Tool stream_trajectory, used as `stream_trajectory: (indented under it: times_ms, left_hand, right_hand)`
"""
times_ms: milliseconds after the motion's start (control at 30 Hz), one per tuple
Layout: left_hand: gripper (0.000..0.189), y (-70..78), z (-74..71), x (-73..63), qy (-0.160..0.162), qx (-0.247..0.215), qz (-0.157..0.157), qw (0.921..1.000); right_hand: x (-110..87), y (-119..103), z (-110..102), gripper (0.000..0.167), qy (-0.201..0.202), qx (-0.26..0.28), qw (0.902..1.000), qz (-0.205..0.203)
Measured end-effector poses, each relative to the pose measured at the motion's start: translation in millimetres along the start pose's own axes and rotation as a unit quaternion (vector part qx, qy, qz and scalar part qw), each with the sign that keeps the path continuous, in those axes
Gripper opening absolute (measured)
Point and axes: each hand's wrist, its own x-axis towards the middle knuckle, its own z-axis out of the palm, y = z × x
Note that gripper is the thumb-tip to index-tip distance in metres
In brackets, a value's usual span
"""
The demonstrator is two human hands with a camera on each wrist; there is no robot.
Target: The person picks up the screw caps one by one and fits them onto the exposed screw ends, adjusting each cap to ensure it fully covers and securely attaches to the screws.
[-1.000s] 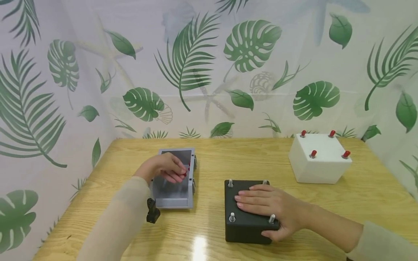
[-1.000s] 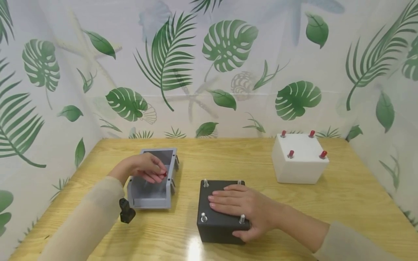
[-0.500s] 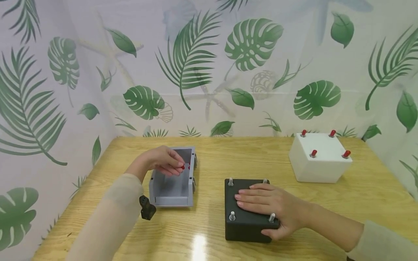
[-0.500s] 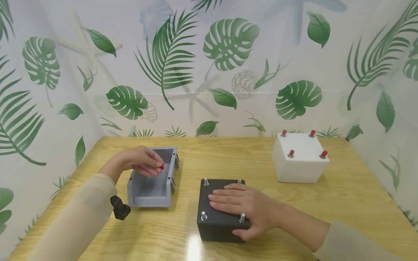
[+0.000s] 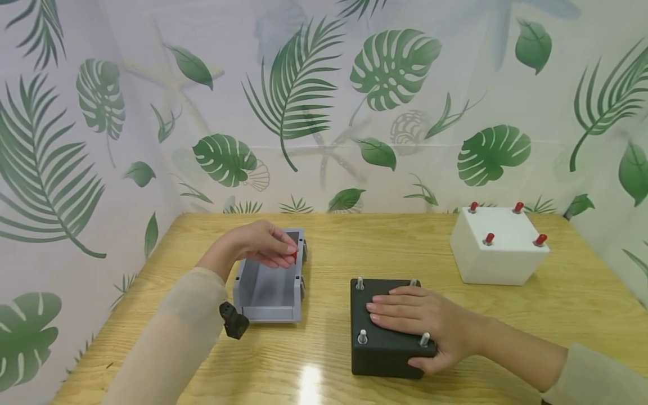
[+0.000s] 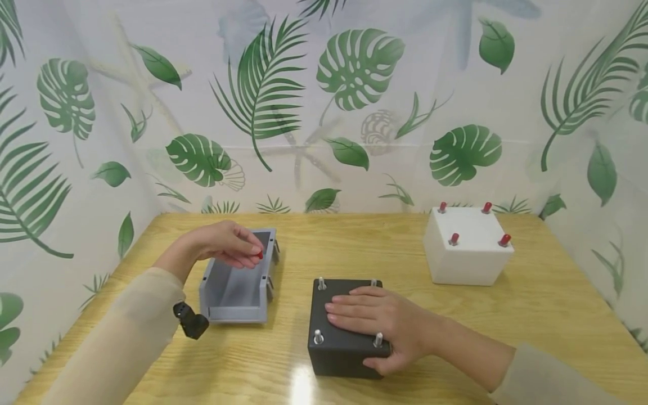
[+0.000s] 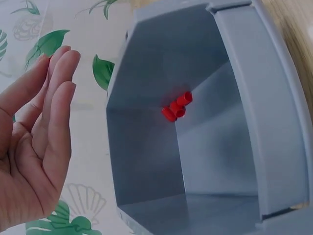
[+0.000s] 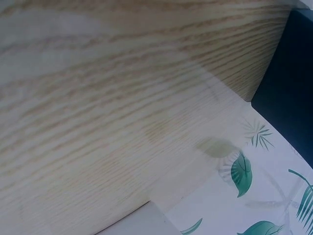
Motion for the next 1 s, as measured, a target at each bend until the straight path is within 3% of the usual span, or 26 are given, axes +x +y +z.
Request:
stream_trajectory:
  times_ms: [433,800,1000]
  left_hand:
    - [0.017,21.7,20.1,4.8,-0.014,0.000,0.015,0.9998]
    - [0.019,35.1,29.4,11.2,-0.026,-0.022,0.035,0.9988]
    - [0.020,45.4,36.9,12.4,-0.034,-0.012,0.043,0.9984]
  right_hand:
    - [-1.5,1.3,1.3,0.065,0.002,-0.003,1.0000,-0.005]
    - [-2.6,0.9,0.9,0.064,0.008,0.000,1.0000,-0.004]
    - [-2.7,0.4,1.0,0.065,0.005,-0.001,1.0000,-0.003]
